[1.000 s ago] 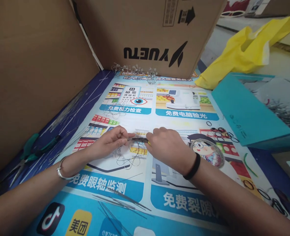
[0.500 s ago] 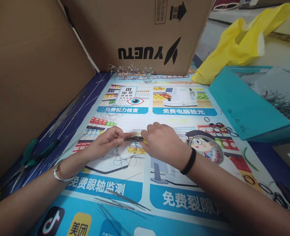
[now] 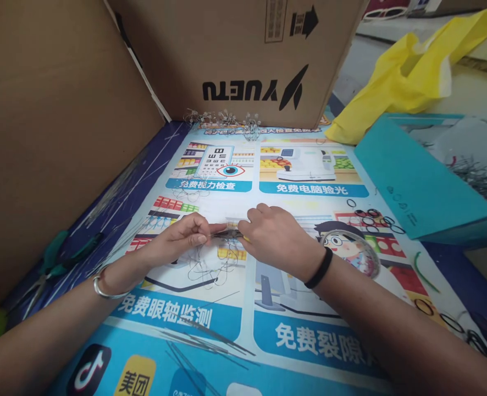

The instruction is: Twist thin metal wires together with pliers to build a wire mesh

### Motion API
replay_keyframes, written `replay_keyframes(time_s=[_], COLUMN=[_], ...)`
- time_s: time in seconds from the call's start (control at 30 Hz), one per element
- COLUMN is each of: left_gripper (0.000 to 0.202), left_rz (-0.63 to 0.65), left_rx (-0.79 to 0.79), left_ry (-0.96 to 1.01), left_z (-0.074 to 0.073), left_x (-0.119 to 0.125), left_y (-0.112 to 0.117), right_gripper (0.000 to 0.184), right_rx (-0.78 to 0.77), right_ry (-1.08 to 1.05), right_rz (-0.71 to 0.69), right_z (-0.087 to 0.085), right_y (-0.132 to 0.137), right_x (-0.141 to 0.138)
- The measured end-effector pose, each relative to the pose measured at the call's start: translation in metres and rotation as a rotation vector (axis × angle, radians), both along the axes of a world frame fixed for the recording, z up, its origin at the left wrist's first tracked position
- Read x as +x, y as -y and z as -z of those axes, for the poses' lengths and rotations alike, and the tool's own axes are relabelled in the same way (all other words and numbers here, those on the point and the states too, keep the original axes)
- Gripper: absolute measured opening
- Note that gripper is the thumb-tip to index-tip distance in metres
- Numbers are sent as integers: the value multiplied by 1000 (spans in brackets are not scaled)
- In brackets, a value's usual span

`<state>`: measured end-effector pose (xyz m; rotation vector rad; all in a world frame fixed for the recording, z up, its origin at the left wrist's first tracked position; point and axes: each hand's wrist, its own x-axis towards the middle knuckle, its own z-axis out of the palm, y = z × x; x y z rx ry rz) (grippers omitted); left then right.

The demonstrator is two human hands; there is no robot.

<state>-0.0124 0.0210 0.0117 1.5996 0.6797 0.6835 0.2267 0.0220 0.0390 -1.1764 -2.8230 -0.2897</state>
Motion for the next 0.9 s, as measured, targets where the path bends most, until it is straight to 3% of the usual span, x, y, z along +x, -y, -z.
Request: replay_keyframes(time_s=[0.2, 0.3, 0.43, 0.63, 0.9], left_gripper=[4, 4, 10, 14, 19], left_rz=[-1, -70, -222, -258, -288], left_rx=[29, 78, 273, 602, 632], left_ry=[13, -39, -297, -486, -534], left_z=[3, 4, 3, 3, 6], left_x=[-1, 0, 3, 6, 5], left_y=[-1, -1, -1, -1, 1], right_gripper=[22, 24, 26, 25, 25], right_rx=[1, -12, -38, -44, -102], right_ry=[2, 9, 12, 14, 23], right_rz=[-46, -34, 4, 14, 13], right_z=[1, 4, 5, 4, 2], right_y=[-2, -2, -3, -2, -3], right_x=[3, 2, 2, 2, 2])
